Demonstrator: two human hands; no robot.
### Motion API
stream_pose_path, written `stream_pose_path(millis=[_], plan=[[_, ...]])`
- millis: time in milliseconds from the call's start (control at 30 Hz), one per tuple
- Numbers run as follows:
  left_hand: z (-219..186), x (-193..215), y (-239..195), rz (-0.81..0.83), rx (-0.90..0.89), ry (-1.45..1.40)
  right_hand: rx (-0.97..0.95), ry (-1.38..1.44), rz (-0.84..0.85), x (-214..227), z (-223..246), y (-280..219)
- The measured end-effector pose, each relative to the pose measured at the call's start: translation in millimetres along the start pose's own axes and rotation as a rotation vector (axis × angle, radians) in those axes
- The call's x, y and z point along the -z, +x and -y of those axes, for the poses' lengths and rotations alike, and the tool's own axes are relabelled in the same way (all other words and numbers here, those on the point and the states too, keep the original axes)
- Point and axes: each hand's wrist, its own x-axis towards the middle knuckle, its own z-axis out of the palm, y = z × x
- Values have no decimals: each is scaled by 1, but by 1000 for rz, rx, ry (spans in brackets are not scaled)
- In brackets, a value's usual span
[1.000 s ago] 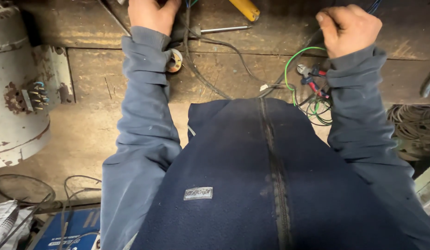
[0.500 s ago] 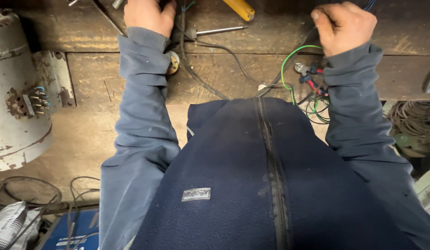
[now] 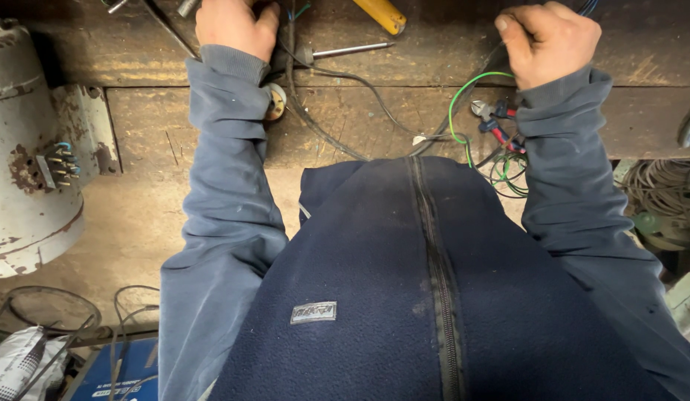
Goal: Connecting and repairing electrical wiring for an electric motor on a workbench.
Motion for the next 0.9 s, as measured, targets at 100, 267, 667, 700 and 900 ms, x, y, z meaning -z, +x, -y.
stream_pose_path(millis=[100, 267, 667, 700, 900], plan=[[0, 0, 0, 6, -1, -2, 2, 6, 4, 0, -1, -1], [-3, 3, 0, 9, 35, -25, 6, 12, 13, 0, -3, -1], [-4, 4, 2, 5, -17, 3, 6, 1, 15, 0, -2, -1], [-4, 4, 2, 28, 16, -21, 0, 10, 17, -1, -5, -3], [-4, 8, 2, 39, 0, -47, -27, 18, -12, -1, -1, -4]])
